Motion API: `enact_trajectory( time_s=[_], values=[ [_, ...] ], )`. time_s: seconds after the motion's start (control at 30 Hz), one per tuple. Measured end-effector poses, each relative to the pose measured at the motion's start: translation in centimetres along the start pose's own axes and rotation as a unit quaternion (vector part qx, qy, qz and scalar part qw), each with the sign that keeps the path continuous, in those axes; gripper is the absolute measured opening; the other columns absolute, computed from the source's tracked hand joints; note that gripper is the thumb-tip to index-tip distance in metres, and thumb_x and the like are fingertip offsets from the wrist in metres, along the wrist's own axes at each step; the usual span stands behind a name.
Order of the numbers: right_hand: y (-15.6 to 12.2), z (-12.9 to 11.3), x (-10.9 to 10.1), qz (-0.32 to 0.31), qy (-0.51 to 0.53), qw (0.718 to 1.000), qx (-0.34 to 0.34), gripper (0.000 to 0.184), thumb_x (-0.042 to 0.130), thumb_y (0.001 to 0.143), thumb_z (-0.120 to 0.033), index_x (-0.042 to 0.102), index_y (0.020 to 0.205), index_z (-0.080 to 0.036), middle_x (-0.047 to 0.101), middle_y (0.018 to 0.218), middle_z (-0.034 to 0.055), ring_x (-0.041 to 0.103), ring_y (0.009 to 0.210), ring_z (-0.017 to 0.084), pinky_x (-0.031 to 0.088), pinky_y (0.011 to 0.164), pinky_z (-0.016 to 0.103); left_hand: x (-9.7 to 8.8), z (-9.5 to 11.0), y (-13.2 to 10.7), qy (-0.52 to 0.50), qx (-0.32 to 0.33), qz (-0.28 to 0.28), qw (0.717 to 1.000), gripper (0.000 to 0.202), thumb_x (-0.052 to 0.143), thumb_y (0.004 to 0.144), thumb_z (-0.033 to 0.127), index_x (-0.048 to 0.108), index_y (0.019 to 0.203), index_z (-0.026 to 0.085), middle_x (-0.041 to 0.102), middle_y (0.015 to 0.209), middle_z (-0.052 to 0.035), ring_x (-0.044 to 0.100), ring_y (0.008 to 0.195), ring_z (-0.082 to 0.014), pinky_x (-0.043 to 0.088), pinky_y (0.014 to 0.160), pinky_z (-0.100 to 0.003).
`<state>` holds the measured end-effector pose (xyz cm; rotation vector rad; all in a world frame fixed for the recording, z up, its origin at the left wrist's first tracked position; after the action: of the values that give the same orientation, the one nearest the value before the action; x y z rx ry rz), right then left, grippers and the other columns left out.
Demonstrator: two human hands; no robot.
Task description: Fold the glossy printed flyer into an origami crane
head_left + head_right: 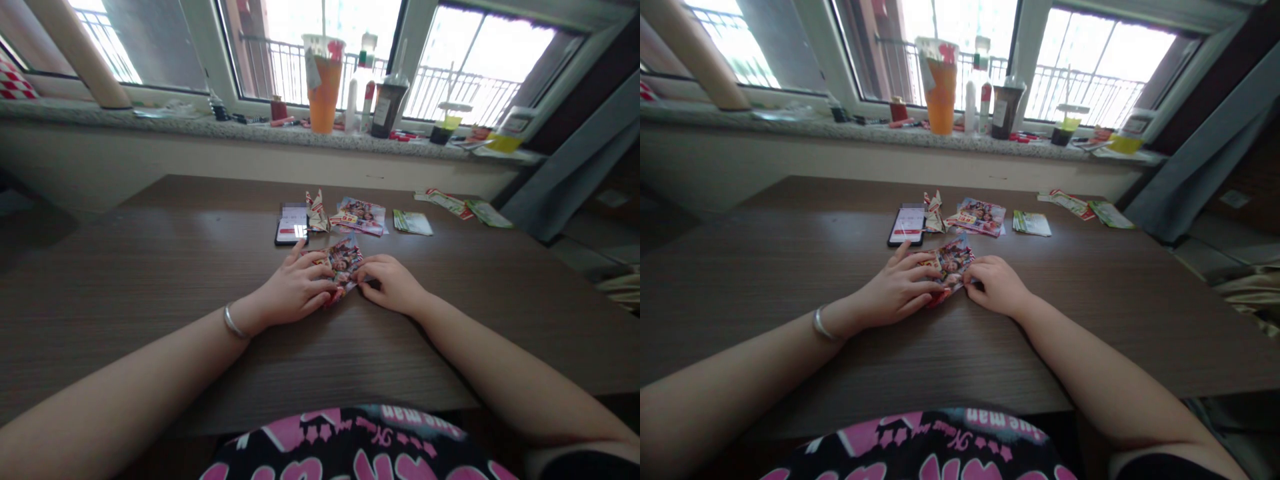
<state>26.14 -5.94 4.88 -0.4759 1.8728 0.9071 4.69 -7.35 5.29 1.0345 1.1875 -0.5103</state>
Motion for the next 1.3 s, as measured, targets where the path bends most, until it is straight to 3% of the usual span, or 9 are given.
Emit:
enact_trajectory(
  time_s=[0.17, 0.57, 0.77, 1.07, 1.3],
  values=[
    [0.0, 0.3, 0.0, 0.008, -0.004, 1.0, 0.019, 0.007, 0.058, 0.08, -0.017, 0.063, 0.083, -0.021, 0.07, 0.09, 0.0052, 0.063, 0.093, 0.021, 0.046, 0.089, 0.037, -0.2, 0.3, 0.1, 0.001, 0.009, 0.001, 1.0, 0.027, 0.046, 0.094, 0.029, 0.066, 0.113, 0.03, 0.066, 0.115, 0.0006, 0.041, 0.131, -0.026, -0.009, 0.117, -0.059],
    [0.1, 1.7, 0.1, 0.069, 0.067, 0.993, 0.067, 0.001, 0.063, 0.082, -0.021, 0.064, 0.081, -0.021, 0.069, 0.088, 0.005, 0.061, 0.09, 0.021, 0.047, 0.088, 0.039, -0.4, 0.4, 0.0, -0.01, 0.023, -0.007, 1.0, 0.029, 0.051, 0.092, 0.031, 0.065, 0.117, 0.035, 0.065, 0.117, 0.0007, 0.04, 0.132, -0.0262, -0.008, 0.117, -0.059],
    [-0.2, 2.6, 0.6, 0.105, 0.093, 0.985, 0.098, 0.007, 0.065, 0.08, -0.025, 0.064, 0.076, -0.02, 0.065, 0.098, 0.0076, 0.061, 0.096, 0.021, 0.047, 0.092, 0.041, -0.2, 0.5, 0.0, -0.005, 0.021, -0.004, 1.0, 0.03, 0.051, 0.092, 0.033, 0.063, 0.119, 0.035, 0.064, 0.12, 0.0001, 0.041, 0.131, -0.0264, -0.009, 0.116, -0.06],
    [-0.5, 3.7, 1.1, 0.093, 0.087, 0.976, 0.174, 0.012, 0.067, 0.08, -0.032, 0.064, 0.076, -0.021, 0.068, 0.113, 0.0105, 0.062, 0.105, 0.026, 0.046, 0.094, 0.047, -0.3, 0.6, 0.0, -0.006, 0.016, 0.0, 1.0, 0.028, 0.053, 0.092, 0.03, 0.064, 0.117, 0.033, 0.064, 0.121, -0.0002, 0.046, 0.128, -0.0244, -0.007, 0.117, -0.058],
    [-0.6, 3.6, 1.1, 0.087, 0.087, 0.977, 0.175, 0.015, 0.072, 0.076, -0.034, 0.065, 0.079, -0.022, 0.071, 0.095, 0.0055, 0.064, 0.094, 0.024, 0.049, 0.087, 0.041, -0.1, 0.6, 0.0, -0.004, 0.017, 0.007, 1.0, 0.025, 0.053, 0.092, 0.029, 0.065, 0.114, 0.032, 0.064, 0.121, -0.0004, 0.048, 0.127, -0.0238, -0.006, 0.117, -0.058]
  ],
)
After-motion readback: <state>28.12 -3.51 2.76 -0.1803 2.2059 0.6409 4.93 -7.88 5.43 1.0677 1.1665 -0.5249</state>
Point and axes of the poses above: each hand's wrist, its own y-axis towards the middle knuckle, its own x-axis out of the palm, z = x × y, the point moved 3 cm from there along y, towards the middle knuckle
